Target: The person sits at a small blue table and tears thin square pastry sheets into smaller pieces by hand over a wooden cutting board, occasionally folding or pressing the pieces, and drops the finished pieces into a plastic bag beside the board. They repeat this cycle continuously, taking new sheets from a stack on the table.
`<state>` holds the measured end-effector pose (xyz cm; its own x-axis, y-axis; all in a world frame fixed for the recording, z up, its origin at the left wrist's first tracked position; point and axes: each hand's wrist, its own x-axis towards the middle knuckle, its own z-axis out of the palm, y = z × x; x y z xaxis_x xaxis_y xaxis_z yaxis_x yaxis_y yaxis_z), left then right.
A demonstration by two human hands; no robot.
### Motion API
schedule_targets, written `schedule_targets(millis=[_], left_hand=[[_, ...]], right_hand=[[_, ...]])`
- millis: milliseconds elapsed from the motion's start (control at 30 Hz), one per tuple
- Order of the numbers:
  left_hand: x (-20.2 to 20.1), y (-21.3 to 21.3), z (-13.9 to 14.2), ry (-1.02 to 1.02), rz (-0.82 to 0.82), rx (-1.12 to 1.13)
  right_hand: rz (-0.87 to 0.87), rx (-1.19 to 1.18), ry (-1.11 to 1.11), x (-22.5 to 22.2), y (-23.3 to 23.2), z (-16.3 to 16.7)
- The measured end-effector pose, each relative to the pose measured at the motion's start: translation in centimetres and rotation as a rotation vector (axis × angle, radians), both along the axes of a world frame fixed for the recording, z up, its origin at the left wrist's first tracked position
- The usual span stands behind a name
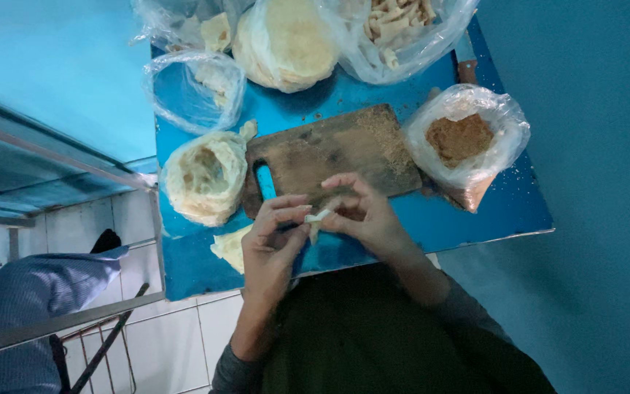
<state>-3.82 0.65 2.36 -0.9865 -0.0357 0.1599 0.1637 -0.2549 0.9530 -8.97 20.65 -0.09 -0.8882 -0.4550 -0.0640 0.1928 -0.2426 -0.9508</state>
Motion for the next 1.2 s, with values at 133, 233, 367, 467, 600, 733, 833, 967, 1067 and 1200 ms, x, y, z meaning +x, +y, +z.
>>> schedule_targets(millis=[133, 233, 367, 467, 600, 733, 833, 967, 1067, 1200], left_hand=[[-0.6, -1.0, 0.4, -0.028, -0.097, 0.003], [-0.8, -1.5, 0.3, 0.003, -0.101, -0.031], [-0.8, -1.5, -0.2, 0.013, -0.04, -0.176], [-0.8, -1.1, -0.6, -0.043, -0.042, -0.188], [-1.1, -0.7, -0.9, -0.108, -0.101, -0.077], [-1.3, -0.9, -0.4, -0.077, -0.033, -0.233], [-1.7, -0.5, 0.1, -0.019, 0.05, -0.302], [-1.9, -0.6, 0.7, 0.066, 0.122, -0.484], [-2.1, -0.9, 1.0, 0.052, 0.058, -0.449], [-2.3, -1.9, 0.9, -0.072, -0.114, -0.101]], right_hand=[[0.027, -0.186, -0.132, -0.6, 0.6, -0.4], [0.065, -0.217, -0.214, -1.0, 0.9, -0.2], [0.058, -0.164, -0.244, -1.0, 1.0, 0.8], [0.023, -0.064, -0.192, -0.7, 1.1, 1.6], [0.037, 0.044, -0.092, -0.4, 0.9, 2.2], [0.052, 0.033, -0.141, -0.8, 0.5, 2.4], [0.063, -0.047, -0.246, -1.2, 0.0, 2.4], [0.068, -0.098, -0.263, -1.4, -0.4, 2.1], [0.07, -0.093, -0.251, -1.5, -0.3, 2.0], [0.119, -0.21, -0.368, -1.9, 0.4, 2.2]])
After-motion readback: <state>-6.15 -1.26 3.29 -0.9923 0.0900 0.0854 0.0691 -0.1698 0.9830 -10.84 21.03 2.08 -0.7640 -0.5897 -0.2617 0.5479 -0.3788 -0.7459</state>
